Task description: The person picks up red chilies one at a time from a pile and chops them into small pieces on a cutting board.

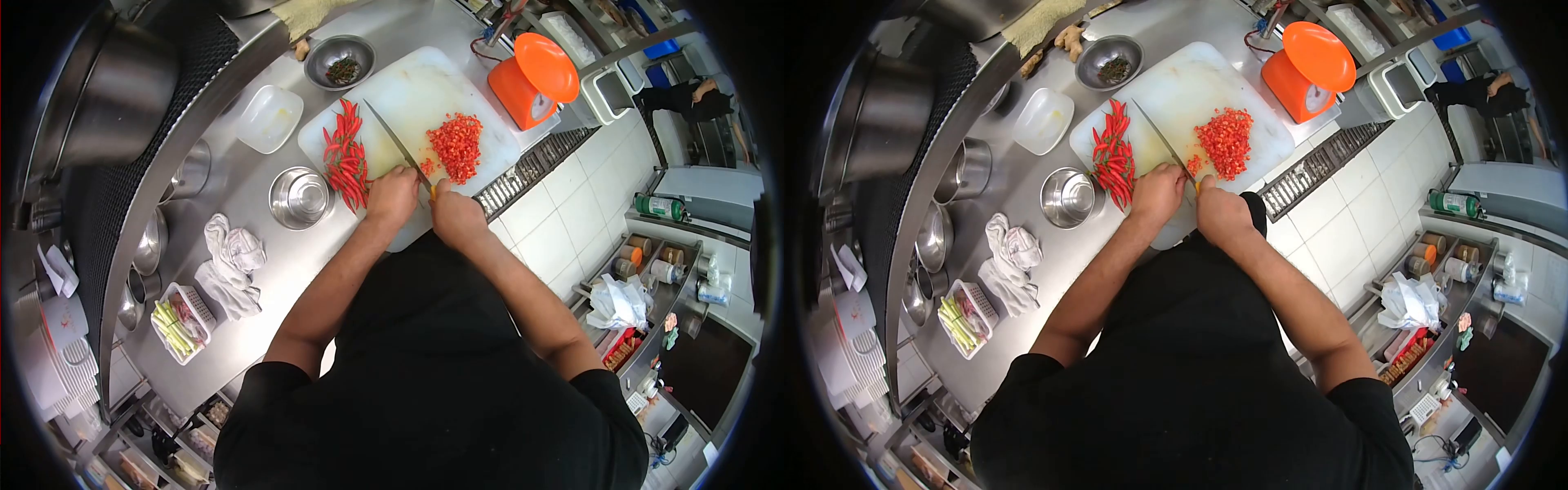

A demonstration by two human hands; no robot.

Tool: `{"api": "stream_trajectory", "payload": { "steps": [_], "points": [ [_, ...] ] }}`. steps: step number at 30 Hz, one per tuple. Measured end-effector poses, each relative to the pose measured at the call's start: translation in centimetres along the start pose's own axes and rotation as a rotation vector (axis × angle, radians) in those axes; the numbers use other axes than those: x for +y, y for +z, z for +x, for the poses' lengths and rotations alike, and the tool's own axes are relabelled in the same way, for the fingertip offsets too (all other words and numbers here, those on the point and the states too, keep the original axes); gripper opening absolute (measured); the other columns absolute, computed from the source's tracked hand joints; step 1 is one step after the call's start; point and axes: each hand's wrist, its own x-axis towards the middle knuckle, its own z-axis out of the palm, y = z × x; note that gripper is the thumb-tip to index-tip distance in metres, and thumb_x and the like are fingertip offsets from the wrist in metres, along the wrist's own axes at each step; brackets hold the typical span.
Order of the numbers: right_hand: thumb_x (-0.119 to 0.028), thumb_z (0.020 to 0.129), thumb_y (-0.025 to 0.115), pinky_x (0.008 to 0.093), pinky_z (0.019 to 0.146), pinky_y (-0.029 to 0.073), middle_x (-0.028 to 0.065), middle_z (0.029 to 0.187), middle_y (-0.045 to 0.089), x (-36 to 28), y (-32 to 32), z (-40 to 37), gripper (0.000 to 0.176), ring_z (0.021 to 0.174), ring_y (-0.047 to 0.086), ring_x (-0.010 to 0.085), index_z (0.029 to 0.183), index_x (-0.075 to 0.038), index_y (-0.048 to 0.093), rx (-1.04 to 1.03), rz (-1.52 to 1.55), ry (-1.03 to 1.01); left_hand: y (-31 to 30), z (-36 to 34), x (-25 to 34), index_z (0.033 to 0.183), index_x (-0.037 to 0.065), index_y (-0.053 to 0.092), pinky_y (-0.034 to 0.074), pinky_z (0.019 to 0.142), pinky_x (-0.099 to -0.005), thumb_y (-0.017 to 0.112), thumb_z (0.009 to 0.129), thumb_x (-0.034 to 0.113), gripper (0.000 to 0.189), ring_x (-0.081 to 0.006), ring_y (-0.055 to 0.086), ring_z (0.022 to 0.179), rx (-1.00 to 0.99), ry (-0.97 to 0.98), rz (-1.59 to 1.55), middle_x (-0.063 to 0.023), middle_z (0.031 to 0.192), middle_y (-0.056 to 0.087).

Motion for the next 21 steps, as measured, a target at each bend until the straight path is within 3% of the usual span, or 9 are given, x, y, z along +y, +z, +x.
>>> {"api": "stream_trajectory", "payload": {
  "steps": [8, 18, 21],
  "points": [
    [-0.031, 0.104, 0.059, 0.0536, 0.087, 0.057, 0.0273, 0.099, 0.074, 1.8, -0.8, 1.2, 0.038, 0.096, 0.073, 0.0454, 0.12, 0.002, 0.05, -0.062, 0.131, 0.032, 0.0, -0.3, 0.0, 0.092, 0.006, 0.071, 0.058, 0.076, -0.0504, 0.067, 0.094, 0.016, 0.011, -0.0387, 0.071, 0.085, 0.024, 0.004, -0.046, -0.015, 0.094, 0.071],
    [-0.032, 0.103, 0.061, 0.056, 0.082, 0.057, 0.0283, 0.093, 0.073, 5.2, -0.6, 1.3, 0.04, 0.09, 0.073, 0.0472, 0.118, 0.003, 0.05, 0.044, 0.083, 0.034, -0.2, -0.3, 0.3, 0.089, 0.006, 0.069, 0.059, 0.073, -0.0492, 0.066, 0.089, 0.013, 0.007, -0.038, 0.072, 0.08, 0.017, 0.011, 0.037, -0.0152, 0.093, 0.071],
    [-0.032, 0.103, 0.061, 0.0562, 0.08, 0.057, 0.029, 0.092, 0.073, 4.5, -0.6, 0.9, 0.04, 0.088, 0.073, 0.0474, 0.117, 0.003, 0.05, 0.067, 0.08, 0.034, 0.1, -0.4, 0.1, 0.088, 0.009, 0.071, 0.058, 0.07, -0.0481, 0.07, 0.086, 0.012, 0.004, -0.0346, 0.072, 0.079, 0.071, 0.008, -0.001, -0.0106, 0.089, 0.07]
  ]
}}
